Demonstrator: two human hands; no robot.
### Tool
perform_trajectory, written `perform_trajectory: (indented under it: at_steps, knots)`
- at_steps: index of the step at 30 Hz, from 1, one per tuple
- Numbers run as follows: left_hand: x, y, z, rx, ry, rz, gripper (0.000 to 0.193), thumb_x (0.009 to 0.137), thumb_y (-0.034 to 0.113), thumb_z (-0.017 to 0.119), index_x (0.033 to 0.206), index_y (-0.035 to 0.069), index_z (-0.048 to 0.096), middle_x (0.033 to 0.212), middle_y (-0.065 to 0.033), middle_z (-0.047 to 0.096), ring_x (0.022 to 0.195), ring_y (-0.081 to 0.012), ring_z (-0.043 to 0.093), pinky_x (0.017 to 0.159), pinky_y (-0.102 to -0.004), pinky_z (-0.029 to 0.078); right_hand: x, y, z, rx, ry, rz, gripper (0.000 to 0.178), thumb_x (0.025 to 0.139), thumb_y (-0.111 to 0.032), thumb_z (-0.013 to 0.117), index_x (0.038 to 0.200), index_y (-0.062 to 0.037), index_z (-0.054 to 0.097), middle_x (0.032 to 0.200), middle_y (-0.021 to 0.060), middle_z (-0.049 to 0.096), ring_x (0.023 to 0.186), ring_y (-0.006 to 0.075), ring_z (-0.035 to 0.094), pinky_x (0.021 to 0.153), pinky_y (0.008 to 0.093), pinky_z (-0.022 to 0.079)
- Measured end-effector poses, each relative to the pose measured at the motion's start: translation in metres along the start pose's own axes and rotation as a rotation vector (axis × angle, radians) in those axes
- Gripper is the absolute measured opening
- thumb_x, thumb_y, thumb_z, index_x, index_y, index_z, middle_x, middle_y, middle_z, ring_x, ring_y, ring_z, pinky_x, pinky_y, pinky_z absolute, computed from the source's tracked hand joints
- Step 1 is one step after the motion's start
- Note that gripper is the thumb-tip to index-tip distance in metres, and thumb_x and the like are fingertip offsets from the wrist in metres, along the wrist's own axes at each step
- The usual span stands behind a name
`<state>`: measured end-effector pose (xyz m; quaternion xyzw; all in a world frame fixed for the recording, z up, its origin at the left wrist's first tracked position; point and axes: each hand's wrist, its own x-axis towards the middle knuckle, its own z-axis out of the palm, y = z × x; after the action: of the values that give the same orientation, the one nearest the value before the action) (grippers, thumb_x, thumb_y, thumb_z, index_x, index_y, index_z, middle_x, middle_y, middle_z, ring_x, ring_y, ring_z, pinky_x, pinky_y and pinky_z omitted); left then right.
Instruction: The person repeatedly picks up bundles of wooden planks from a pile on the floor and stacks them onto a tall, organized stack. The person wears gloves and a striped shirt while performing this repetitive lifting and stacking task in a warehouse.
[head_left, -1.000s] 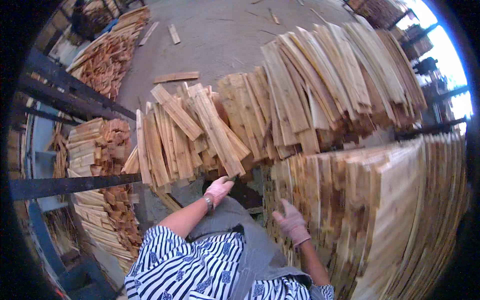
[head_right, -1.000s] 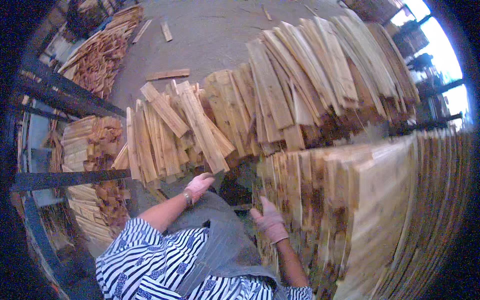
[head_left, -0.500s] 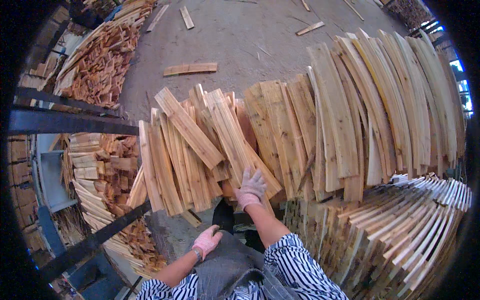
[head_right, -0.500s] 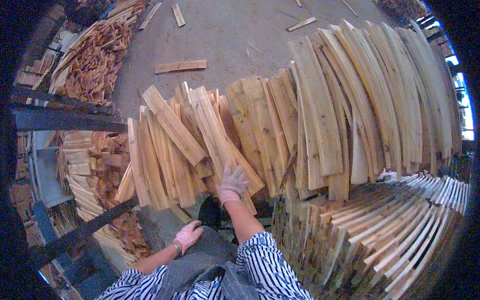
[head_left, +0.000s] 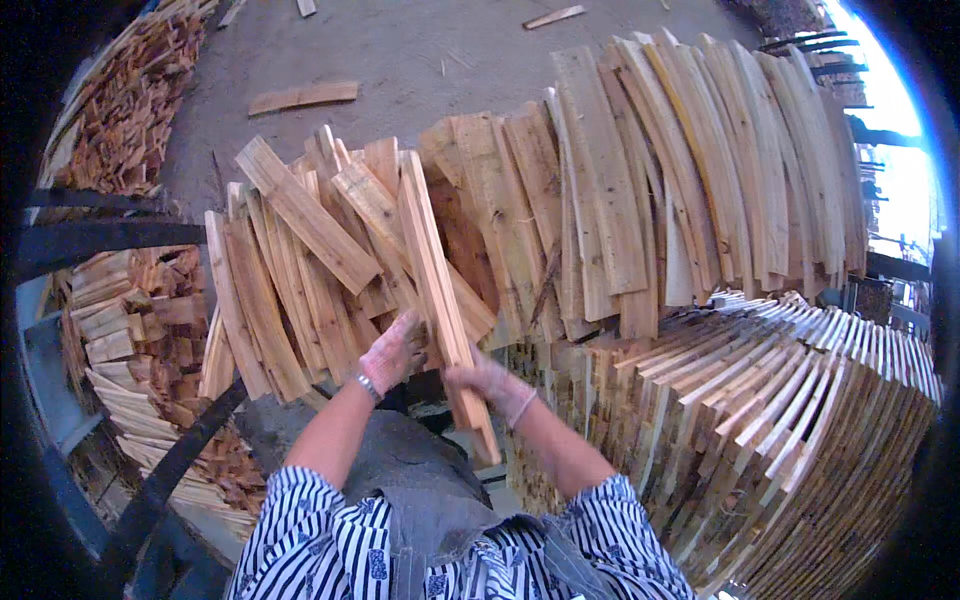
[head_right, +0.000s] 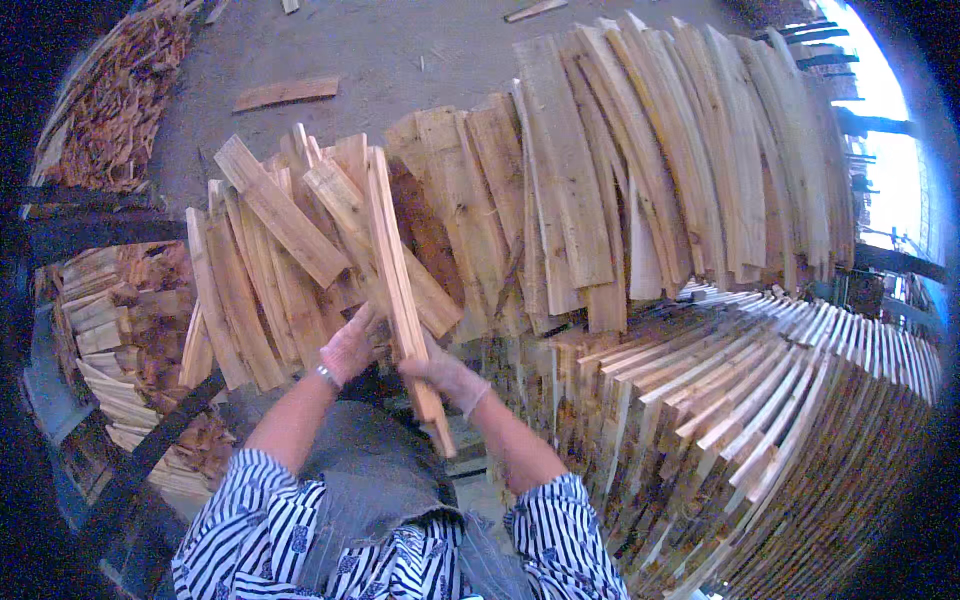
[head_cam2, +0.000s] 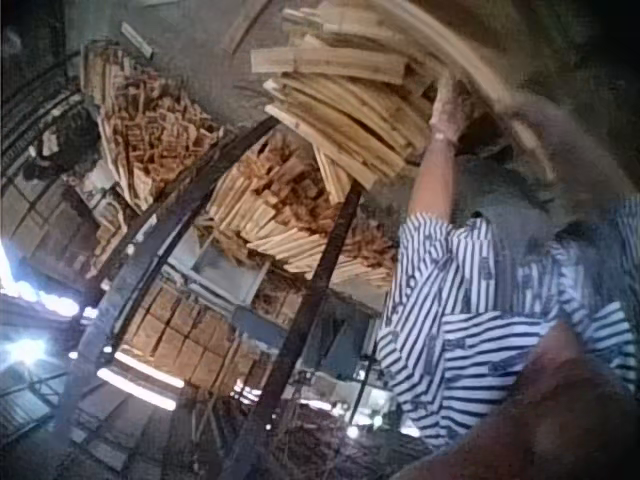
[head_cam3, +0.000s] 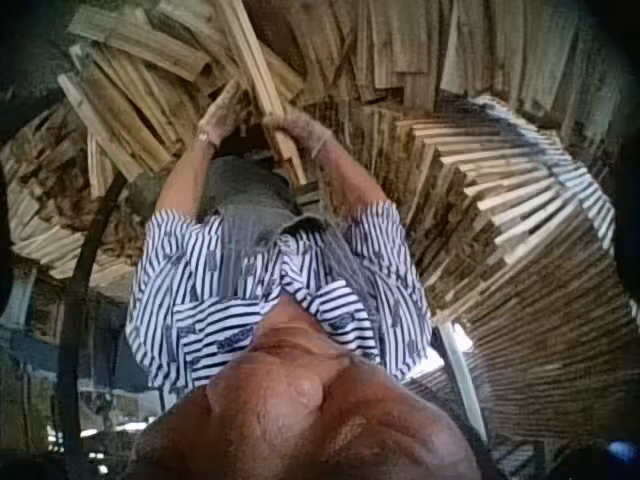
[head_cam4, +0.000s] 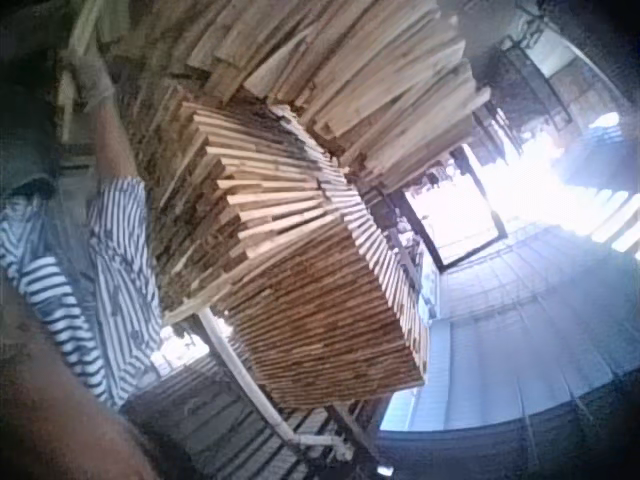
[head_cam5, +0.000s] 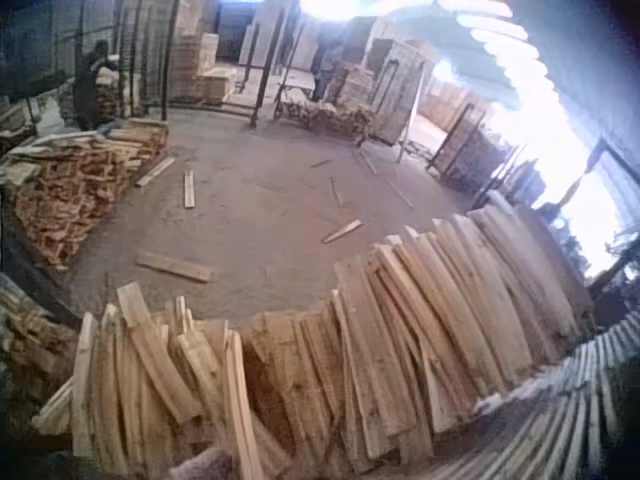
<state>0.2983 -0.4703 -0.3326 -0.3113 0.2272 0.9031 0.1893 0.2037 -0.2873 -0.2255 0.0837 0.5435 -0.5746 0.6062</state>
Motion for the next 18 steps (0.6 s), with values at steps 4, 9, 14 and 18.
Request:
perform_trajectory:
  at_steps: [4, 9, 14, 18]
  knots:
    - [0.007, -0.022, 0.068, -0.109, 0.218, -0.151, 0.052, 0.090, 0.037, 0.076, 0.132, 0.015, 0.056, 0.121, -0.0047, 0.062, 0.113, -0.0234, 0.058, 0.101, -0.0441, 0.047, -0.058, 0.075, 0.002, 0.095, 0.040, 0.022, 0.110, 0.076, -0.038, 0.087, 0.160, -0.0077, 0.022, 0.139, 0.0056, 0.046, 0.122, 0.0191, 0.048, 0.102, 0.0345, 0.047]
    - [-0.056, -0.064, 0.092, 0.052, 0.197, -0.136, 0.055, 0.085, 0.040, 0.080, 0.126, 0.011, 0.057, 0.110, -0.0048, 0.064, 0.106, -0.0232, 0.061, 0.095, -0.0417, 0.050, -0.122, 0.117, 0.025, -0.073, 0.062, -0.087, 0.113, 0.080, -0.038, 0.085, 0.164, -0.0097, 0.014, 0.147, 0.0085, 0.043, 0.125, 0.0194, 0.047, 0.104, 0.0339, 0.044]
    - [-0.099, -0.030, 0.107, -0.072, 0.091, -0.102, 0.039, 0.088, 0.031, 0.078, 0.114, 0.006, 0.061, 0.102, -0.0077, 0.067, 0.094, -0.0256, 0.067, 0.088, -0.0444, 0.057, -0.140, 0.108, 0.049, -0.188, 0.109, -0.204, 0.108, 0.084, -0.032, 0.083, 0.163, -0.0068, 0.014, 0.145, 0.0116, 0.047, 0.128, 0.0219, 0.049, 0.108, 0.0346, 0.041]
    - [-0.147, 0.029, 0.172, 0.181, -0.168, 0.080, 0.057, 0.090, 0.042, 0.069, 0.130, 0.002, 0.061, 0.117, -0.0138, 0.070, 0.107, -0.0303, 0.067, 0.097, -0.0475, 0.055, -0.181, 0.047, 0.066, -0.030, 0.168, -0.346, 0.101, 0.083, -0.033, 0.081, 0.159, -0.0004, 0.024, 0.152, 0.0196, 0.045, 0.140, 0.0292, 0.045, 0.117, 0.0385, 0.036]
